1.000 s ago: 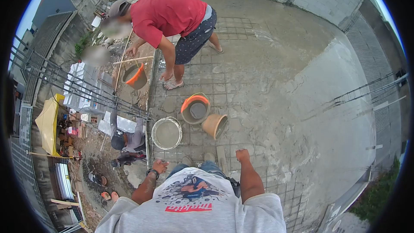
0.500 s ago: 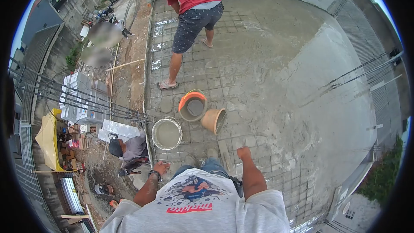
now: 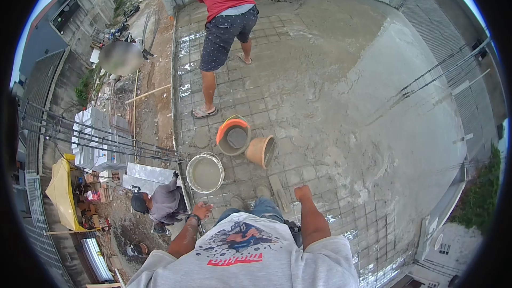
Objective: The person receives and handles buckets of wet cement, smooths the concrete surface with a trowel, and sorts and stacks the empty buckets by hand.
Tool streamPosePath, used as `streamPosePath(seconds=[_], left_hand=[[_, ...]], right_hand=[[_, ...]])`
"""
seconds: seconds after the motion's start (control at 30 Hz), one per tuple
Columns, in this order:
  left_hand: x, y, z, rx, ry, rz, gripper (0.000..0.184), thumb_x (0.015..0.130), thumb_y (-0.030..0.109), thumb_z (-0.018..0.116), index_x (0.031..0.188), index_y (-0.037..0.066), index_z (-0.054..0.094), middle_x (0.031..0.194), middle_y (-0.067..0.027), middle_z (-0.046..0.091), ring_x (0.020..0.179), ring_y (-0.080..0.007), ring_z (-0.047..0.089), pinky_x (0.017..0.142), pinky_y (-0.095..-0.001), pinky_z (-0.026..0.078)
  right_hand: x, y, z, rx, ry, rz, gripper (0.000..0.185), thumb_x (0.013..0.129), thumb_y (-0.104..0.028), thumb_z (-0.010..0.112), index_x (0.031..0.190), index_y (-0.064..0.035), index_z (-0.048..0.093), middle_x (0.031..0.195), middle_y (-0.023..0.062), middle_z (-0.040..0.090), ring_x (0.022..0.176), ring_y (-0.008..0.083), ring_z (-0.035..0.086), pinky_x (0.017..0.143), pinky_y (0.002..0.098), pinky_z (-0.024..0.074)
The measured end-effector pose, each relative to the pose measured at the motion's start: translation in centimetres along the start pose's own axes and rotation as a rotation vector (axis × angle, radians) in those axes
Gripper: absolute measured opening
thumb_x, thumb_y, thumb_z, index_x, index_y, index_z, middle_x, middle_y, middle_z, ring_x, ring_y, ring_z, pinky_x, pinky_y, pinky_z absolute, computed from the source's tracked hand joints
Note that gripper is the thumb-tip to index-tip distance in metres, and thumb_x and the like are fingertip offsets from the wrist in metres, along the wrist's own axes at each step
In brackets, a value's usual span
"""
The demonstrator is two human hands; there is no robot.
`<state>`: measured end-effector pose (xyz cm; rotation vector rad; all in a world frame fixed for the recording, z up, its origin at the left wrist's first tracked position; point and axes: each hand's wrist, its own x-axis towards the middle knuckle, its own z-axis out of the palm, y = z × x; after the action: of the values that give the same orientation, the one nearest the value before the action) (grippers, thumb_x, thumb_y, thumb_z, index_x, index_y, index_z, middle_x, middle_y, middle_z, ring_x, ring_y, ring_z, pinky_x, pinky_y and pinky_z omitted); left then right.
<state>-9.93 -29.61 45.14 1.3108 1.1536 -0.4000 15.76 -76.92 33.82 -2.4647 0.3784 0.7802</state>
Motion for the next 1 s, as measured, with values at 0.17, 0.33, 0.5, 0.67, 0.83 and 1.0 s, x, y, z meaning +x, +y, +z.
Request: streamPosePath(seconds=[0.17,0.33,0.5,0.67,0.83,1.0], left_hand=[[-0.9,0.5,0.2,0.045,0.035,-0.009,0.039,0.075,0.027,0.083,0.084,0.006,0.052,0.068,-0.0031,0.058,0.056,-0.0127,0.055,0.046,-0.0301,0.045],[-1.7,0.6,0.2,0.058,0.049,-0.004,0.039,0.075,0.027,0.083,0.089,0.005,0.054,0.070,-0.0034,0.060,0.059,-0.0132,0.057,0.048,-0.0301,0.046],[-2.1,0.7,0.3,0.064,0.032,-0.004,0.039,0.075,0.027,0.082,0.085,0.005,0.052,0.071,-0.0043,0.060,0.059,-0.0133,0.057,0.047,-0.0301,0.046],[-1.8,-0.2,0.6,0.141,0.075,0.019,0.039,0.074,0.025,0.082,0.082,0.006,0.049,0.068,-0.0055,0.060,0.056,-0.0137,0.056,0.046,-0.0303,0.046],[-1.9,-0.4,0.6,0.124,0.071,0.028,0.039,0.074,0.024,0.082,0.079,0.006,0.048,0.068,-0.0062,0.060,0.056,-0.0145,0.057,0.045,-0.0304,0.046],[-1.2,-0.5,0.5,0.153,0.074,0.027,0.040,0.074,0.023,0.083,0.078,0.006,0.047,0.067,-0.0063,0.060,0.055,-0.0149,0.057,0.044,-0.0311,0.046]], right_hand=[[1.0,1.2,0.9,-0.001,0.022,-0.024,0.030,0.088,-0.027,0.062,0.080,0.0018,0.064,0.067,0.0103,0.064,0.053,0.0230,0.060,0.048,0.0389,0.0457],[-0.8,-2.3,-1.6,0.049,-0.123,0.048,0.038,0.086,-0.030,0.060,0.103,0.0041,0.063,0.100,0.0220,0.063,0.094,0.0322,0.059,0.081,0.0404,0.0465],[-2.4,-5.2,-3.8,-0.014,-0.152,0.059,0.042,0.086,-0.032,0.059,0.106,0.0048,0.065,0.100,0.0267,0.067,0.099,0.0351,0.066,0.086,0.0416,0.0507],[-4.8,-8.0,-6.0,-0.014,-0.142,0.033,0.037,0.086,-0.030,0.057,0.097,0.0044,0.066,0.080,0.0225,0.069,0.078,0.0339,0.070,0.073,0.0417,0.0526],[-4.6,-8.2,-5.8,-0.022,-0.151,0.062,0.035,0.086,-0.028,0.055,0.093,0.0039,0.067,0.081,0.0227,0.069,0.080,0.0336,0.069,0.073,0.0415,0.0531],[-3.5,-7.1,-4.8,-0.029,-0.122,-0.004,0.033,0.087,-0.028,0.056,0.091,0.0037,0.066,0.079,0.0199,0.068,0.074,0.0316,0.069,0.068,0.0409,0.0523]])
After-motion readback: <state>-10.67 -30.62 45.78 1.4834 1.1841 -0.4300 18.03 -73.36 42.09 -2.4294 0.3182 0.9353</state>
